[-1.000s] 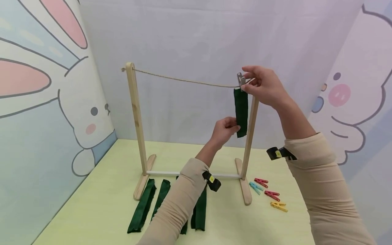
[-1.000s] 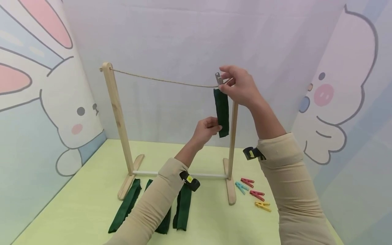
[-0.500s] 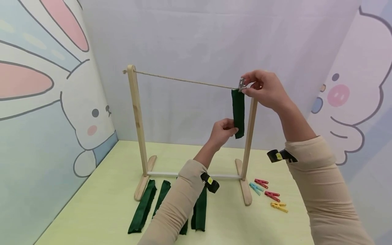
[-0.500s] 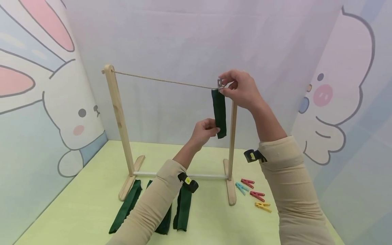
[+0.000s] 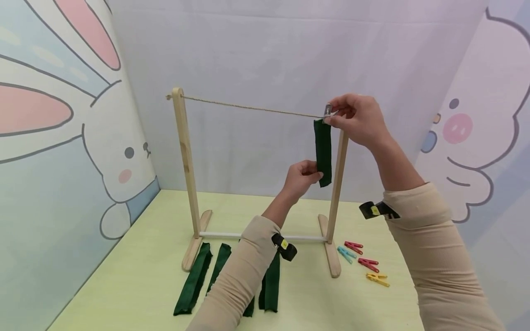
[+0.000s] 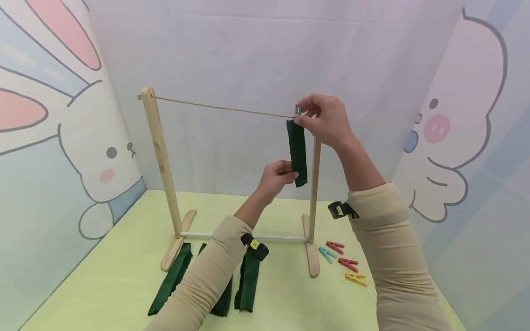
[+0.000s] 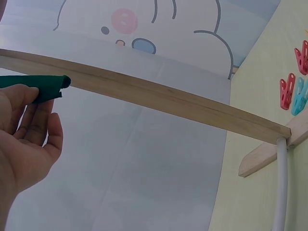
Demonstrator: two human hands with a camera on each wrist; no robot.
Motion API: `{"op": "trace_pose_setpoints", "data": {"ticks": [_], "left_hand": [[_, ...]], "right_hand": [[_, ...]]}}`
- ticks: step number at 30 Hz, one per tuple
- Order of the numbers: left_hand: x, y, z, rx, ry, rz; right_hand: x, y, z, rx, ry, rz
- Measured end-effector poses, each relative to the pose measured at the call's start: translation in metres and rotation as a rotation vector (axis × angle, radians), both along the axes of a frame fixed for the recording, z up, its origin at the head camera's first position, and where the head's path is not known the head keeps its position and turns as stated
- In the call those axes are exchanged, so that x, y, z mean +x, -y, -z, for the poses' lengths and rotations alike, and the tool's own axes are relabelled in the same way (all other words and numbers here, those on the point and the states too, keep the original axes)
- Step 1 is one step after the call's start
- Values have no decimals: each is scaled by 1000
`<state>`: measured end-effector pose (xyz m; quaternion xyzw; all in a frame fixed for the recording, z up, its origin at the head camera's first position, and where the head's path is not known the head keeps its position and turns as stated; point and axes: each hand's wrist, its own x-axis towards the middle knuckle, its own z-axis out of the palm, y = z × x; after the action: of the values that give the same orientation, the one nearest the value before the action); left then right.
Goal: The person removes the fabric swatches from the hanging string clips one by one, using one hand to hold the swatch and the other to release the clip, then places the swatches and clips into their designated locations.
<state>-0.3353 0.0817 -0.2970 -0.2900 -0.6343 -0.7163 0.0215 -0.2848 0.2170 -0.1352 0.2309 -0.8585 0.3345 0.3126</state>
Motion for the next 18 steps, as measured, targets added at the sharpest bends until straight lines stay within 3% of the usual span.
{"op": "trace_pose_setpoints", "data": {"ticks": [18], "left_hand": [[-1, -1, -2, 15, 4, -8]], "right_hand": [[-6, 4, 0, -95, -100, -15]]}}
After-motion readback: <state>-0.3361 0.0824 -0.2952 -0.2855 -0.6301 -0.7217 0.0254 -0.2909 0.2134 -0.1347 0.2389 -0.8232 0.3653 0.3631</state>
